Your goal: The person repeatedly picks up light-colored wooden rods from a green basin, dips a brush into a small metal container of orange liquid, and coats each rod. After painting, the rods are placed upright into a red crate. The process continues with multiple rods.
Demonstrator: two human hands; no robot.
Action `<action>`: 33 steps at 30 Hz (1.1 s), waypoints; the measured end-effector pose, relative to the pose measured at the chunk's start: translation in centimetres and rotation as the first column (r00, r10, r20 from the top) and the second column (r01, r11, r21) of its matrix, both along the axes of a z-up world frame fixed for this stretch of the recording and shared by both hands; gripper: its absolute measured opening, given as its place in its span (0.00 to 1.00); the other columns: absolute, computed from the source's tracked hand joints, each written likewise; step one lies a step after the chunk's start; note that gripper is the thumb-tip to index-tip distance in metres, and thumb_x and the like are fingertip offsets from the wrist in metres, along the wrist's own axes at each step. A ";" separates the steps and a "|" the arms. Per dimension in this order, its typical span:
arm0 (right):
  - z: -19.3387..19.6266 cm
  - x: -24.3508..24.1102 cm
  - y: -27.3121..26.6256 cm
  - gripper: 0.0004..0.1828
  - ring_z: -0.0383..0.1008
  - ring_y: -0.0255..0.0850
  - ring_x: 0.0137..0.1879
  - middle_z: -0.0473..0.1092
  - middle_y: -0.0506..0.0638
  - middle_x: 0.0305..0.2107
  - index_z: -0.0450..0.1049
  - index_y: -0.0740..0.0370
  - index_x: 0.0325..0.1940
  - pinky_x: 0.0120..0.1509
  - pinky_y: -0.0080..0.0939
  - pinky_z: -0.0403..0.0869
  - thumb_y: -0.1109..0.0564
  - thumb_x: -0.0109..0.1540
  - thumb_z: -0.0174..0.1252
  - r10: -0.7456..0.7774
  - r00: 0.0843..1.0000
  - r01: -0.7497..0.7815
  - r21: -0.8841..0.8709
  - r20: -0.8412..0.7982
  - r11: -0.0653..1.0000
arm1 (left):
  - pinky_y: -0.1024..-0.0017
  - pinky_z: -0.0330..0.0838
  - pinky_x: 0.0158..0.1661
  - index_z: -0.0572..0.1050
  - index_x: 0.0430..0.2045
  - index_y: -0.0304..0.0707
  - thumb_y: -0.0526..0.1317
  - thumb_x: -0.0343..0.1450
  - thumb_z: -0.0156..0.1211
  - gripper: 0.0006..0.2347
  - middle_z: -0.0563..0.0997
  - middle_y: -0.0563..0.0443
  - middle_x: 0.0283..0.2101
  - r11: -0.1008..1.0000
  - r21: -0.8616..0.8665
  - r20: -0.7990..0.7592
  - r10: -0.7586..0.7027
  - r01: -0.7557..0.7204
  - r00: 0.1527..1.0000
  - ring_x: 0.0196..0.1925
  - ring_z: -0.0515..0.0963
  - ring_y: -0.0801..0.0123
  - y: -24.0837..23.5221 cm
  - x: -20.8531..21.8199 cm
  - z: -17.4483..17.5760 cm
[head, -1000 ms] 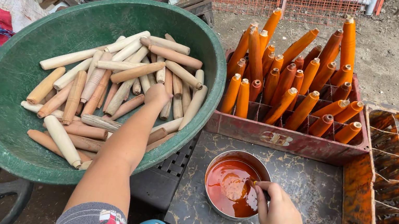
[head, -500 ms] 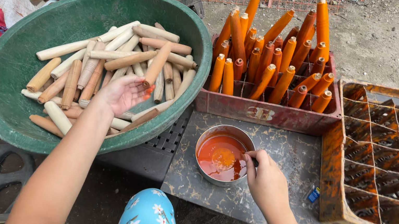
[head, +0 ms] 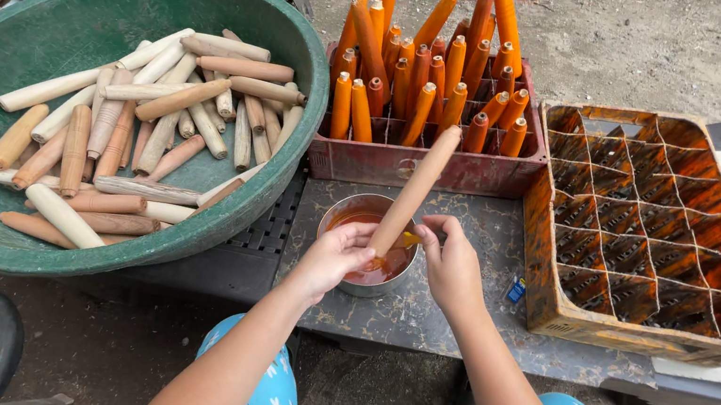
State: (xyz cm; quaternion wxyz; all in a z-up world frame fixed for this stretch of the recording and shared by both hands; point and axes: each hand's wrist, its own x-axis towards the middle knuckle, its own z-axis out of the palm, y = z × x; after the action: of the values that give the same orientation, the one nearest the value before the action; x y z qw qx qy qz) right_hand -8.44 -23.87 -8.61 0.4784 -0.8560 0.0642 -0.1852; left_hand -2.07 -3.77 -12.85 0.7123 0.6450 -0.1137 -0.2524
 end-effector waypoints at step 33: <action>-0.8 0.6 1.7 0.20 0.77 0.55 0.51 0.75 0.60 0.47 0.71 0.62 0.58 0.52 0.51 0.75 0.53 0.64 0.59 0.122 0.992 -0.125 -0.232 -0.028 0.965 | 0.75 0.82 0.44 0.82 0.44 0.40 0.38 0.69 0.67 0.11 0.85 0.54 0.44 0.860 0.162 0.718 0.233 -0.483 0.656 0.42 0.87 0.72 0.1 -2.8 11.9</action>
State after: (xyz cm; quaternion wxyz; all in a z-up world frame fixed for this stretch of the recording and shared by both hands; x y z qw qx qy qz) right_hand -7.83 -22.16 -9.45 0.3846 -0.9098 -0.0083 -0.1557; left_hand -4.91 -3.71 -0.94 0.5344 0.8135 -0.1877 0.1320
